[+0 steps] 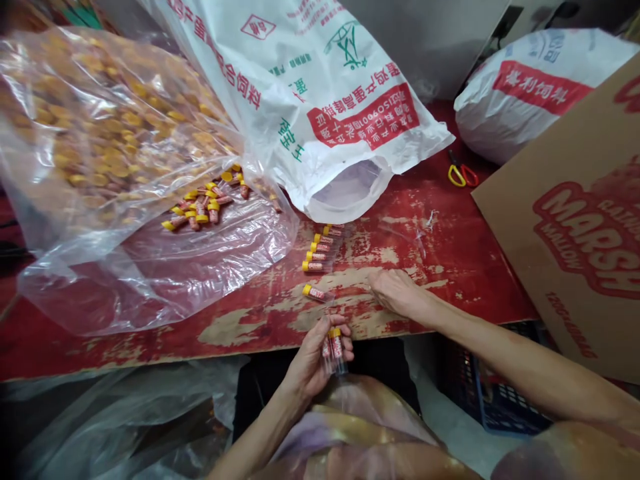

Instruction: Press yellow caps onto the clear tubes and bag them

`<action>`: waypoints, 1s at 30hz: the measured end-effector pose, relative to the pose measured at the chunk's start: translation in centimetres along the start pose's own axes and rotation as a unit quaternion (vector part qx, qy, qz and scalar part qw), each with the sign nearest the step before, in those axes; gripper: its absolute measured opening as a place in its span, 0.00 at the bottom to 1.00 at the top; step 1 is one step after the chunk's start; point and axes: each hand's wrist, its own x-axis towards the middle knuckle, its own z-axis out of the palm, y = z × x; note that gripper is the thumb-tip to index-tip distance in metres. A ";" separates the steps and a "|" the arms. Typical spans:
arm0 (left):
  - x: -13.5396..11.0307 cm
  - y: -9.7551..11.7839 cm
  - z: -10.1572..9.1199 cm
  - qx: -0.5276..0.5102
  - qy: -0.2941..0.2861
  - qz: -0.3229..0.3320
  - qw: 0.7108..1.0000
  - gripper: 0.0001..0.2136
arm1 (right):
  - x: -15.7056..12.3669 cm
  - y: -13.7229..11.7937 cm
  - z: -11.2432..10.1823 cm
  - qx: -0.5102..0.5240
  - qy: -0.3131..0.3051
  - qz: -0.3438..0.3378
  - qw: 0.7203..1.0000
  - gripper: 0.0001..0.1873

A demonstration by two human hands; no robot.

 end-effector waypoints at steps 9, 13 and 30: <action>-0.9 -0.2 -0.5 -0.052 -0.012 0.051 0.997 0.18 | -1.9 -6.4 1.4 0.134 0.148 -0.024 0.980 0.17; -1.5 0.3 -1.1 -0.118 0.013 0.116 0.986 0.16 | -1.7 -10.1 1.1 0.188 0.208 -0.133 0.951 0.15; -1.9 1.8 -3.1 -0.154 -0.086 0.090 0.980 0.13 | 0.4 -2.1 -0.1 -0.066 -0.028 0.099 0.992 0.17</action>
